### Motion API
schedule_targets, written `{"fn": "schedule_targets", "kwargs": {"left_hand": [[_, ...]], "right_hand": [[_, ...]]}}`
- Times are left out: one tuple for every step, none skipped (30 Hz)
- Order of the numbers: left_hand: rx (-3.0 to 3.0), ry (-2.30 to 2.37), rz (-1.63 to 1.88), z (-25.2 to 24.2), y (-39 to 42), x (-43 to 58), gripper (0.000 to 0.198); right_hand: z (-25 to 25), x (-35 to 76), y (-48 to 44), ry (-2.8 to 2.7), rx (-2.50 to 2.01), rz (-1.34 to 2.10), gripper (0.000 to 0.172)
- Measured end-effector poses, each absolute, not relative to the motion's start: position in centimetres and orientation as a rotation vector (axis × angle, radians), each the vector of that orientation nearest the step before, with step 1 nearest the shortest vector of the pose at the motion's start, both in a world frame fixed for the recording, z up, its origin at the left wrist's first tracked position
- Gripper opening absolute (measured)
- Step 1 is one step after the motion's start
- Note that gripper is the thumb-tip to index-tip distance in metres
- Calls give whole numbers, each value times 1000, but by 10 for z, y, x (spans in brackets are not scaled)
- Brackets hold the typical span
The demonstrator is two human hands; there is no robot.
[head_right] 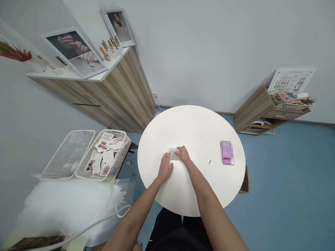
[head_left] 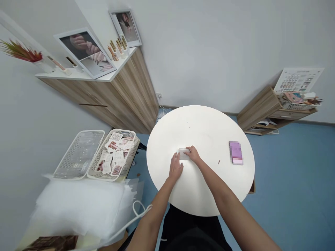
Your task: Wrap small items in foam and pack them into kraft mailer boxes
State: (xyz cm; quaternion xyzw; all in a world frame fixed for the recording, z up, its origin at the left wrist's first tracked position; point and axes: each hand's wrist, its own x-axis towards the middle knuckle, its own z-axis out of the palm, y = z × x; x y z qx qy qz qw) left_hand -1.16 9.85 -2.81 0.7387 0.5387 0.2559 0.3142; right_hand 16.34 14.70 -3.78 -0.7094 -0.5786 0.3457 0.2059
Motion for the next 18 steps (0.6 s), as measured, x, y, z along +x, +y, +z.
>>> {"fn": "schedule_targets", "kwargs": {"left_hand": [[2048,1388,615,-30,91,-11,60],[2130,1363,552,-32,85,-10,59],[2194,1349,494,-33,79,-9,59],[2240,1349,446,-34,75,-7,60],[2272,1357,412,-34,71,-6,62],[2290,1369,392,-35,68,-5,63],[2300,1378,384,-35,66,-4,64],[2303,1384,385,-36,64,-4,64],[2299,1392,390,-37,63,-3,64],[2290,1401,398,-38,62,-3,63],[2279,1411,406,-39,62,-2,63],[2269,1420,413,-39,63,-1,63],[2261,1428,418,-39,65,1,64],[2255,1434,419,-39,67,3,64],[2250,1438,413,-38,70,6,65],[2241,1442,402,-36,73,9,65],[2229,1448,390,-34,76,11,65],[2212,1454,385,-31,78,13,64]], "right_hand": [[-41,162,147,-1577,-1989,933,30],[-43,161,146,-1539,-1994,894,32],[-45,159,144,-1501,-1992,854,33],[-46,156,140,-1466,-1981,818,34],[-46,154,136,-1441,-1963,791,35],[-45,152,130,-1435,-1945,769,35],[-43,150,124,-1456,-1925,745,35],[-41,149,117,-1501,-1908,717,35],[-39,149,110,-1567,-1891,683,36],[-38,150,103,-1646,-1876,647,38],[-36,152,98,-1730,-1865,614,40],[-36,155,94,-1809,-1861,588,42],[-36,159,92,-1878,-1864,571,45],[-37,164,91,-1937,-1872,561,46],[-37,169,93,-1987,-1881,556,47],[-38,174,95,-2025,-1886,552,47],[-39,178,99,-2053,-1885,551,46],[-39,182,102,-2070,-1882,550,45]]}}
